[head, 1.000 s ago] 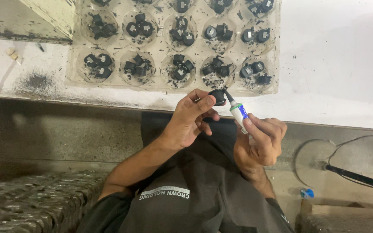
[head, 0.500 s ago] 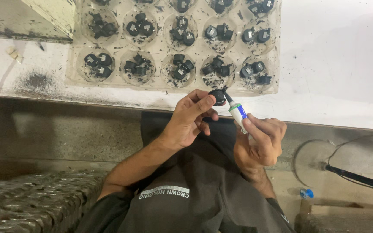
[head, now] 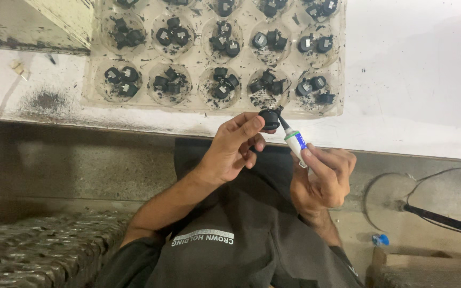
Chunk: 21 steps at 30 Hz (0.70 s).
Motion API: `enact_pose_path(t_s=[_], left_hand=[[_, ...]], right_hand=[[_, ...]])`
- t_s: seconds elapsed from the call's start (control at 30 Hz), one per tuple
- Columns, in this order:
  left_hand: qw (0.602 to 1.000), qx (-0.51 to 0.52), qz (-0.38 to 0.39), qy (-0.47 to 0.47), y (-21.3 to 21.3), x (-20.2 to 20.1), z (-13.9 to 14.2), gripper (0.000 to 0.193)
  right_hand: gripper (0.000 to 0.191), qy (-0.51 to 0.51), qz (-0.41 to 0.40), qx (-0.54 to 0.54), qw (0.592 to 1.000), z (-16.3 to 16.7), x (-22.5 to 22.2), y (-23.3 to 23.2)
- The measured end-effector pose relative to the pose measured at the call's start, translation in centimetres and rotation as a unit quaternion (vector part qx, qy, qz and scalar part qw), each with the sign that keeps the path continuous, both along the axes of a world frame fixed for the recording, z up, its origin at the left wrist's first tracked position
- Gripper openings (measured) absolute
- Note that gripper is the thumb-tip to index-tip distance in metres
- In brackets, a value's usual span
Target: The person sits at a workbench and applies glue from a small tube to black plastic plug components arranged in a tray. They pick up one component at a time, squeeze glue into it, and place it back in the tray, repeating this across many parts.
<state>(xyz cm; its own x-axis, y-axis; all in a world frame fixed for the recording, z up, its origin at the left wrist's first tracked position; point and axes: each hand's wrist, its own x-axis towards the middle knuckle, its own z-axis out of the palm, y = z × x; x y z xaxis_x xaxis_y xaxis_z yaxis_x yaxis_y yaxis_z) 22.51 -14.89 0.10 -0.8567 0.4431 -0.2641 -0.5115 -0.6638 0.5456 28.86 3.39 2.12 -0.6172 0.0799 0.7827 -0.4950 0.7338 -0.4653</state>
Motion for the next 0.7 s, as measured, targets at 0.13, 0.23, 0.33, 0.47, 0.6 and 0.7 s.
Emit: enact_pose_path(t_s=[0.13,0.23,0.33,0.47,0.6,0.7], left_hand=[[1.000,0.019,-0.017,-0.008,-0.1,-0.2,0.0,0.028],[0.999,0.019,-0.033,-0.029,-0.3,-0.7,0.0,0.031],[0.999,-0.019,-0.050,0.006,-0.4,-2.7,-0.1,0.032],[0.933,-0.276,-0.106,0.206,1.4,-8.6,-0.8,0.040],[0.742,-0.505,-0.074,0.434,5.1,-14.2,-2.0,0.031],[0.615,-0.603,-0.021,0.507,8.7,-16.5,-3.3,0.027]], right_hand=[[0.040,-0.010,-0.006,0.003,1.000,-0.4,0.3,0.4],[0.039,-0.040,-0.001,0.010,0.999,-1.1,0.3,0.9],[0.037,-0.028,-0.009,0.018,0.999,-2.1,-1.0,2.5],[0.030,-0.030,-0.075,-0.077,0.994,-2.3,-0.9,5.2],[0.026,0.002,-0.079,-0.130,0.988,-2.2,-0.5,6.8],[0.024,0.008,-0.082,-0.164,0.983,-2.1,-0.4,6.9]])
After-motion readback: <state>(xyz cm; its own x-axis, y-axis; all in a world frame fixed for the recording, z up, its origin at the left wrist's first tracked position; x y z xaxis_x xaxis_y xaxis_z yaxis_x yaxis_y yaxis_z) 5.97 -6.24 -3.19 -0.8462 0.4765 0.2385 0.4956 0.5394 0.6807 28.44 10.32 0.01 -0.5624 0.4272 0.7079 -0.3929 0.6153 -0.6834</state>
